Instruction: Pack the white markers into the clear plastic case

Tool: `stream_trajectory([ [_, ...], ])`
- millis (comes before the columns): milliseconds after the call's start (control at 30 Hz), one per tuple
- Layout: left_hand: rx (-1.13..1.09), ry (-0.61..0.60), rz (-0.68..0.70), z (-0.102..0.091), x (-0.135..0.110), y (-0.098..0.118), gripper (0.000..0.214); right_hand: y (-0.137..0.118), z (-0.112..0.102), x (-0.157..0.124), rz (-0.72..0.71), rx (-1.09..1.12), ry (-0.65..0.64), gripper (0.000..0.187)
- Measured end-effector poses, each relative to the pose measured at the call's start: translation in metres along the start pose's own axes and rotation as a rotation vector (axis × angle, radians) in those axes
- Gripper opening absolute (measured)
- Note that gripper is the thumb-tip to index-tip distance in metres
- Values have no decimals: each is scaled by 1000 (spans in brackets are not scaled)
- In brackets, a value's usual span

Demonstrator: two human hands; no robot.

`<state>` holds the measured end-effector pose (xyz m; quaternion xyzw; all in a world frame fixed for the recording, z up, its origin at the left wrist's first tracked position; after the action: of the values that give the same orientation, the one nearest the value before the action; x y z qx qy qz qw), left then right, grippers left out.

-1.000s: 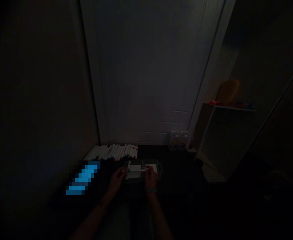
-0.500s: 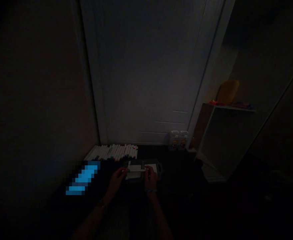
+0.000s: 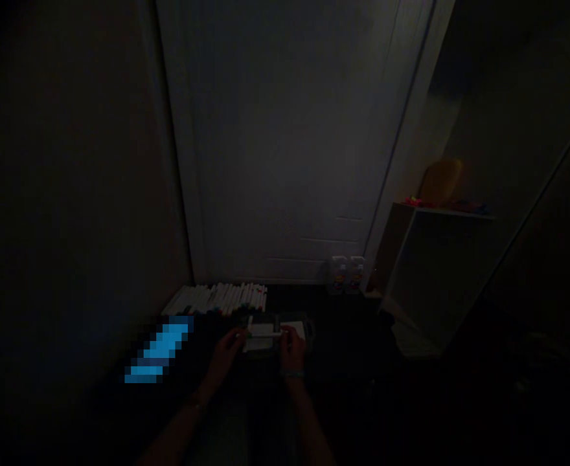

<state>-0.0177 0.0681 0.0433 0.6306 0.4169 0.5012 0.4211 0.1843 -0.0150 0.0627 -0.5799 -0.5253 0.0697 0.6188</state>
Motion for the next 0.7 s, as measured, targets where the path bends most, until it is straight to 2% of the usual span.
stream_trajectory([
  [400, 19, -15, 5, 0, 2, 1, 41, -5, -3, -1, 10, 6, 16, 35],
  [700, 42, 11, -37, -6, 11, -19, 47, 2, 4, 0, -16, 21, 22, 33],
])
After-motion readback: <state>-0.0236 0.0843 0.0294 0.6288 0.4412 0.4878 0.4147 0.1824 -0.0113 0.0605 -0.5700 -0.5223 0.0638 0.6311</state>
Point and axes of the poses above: each hand's wrist, its own x-axis towards the middle knuckle, its own z-axis out of the palm, y = z × x, the point moved 9 cm from there along x, towards the middle knuckle, and after that the axes turned 1 degree about x, right-handed, at the moved point
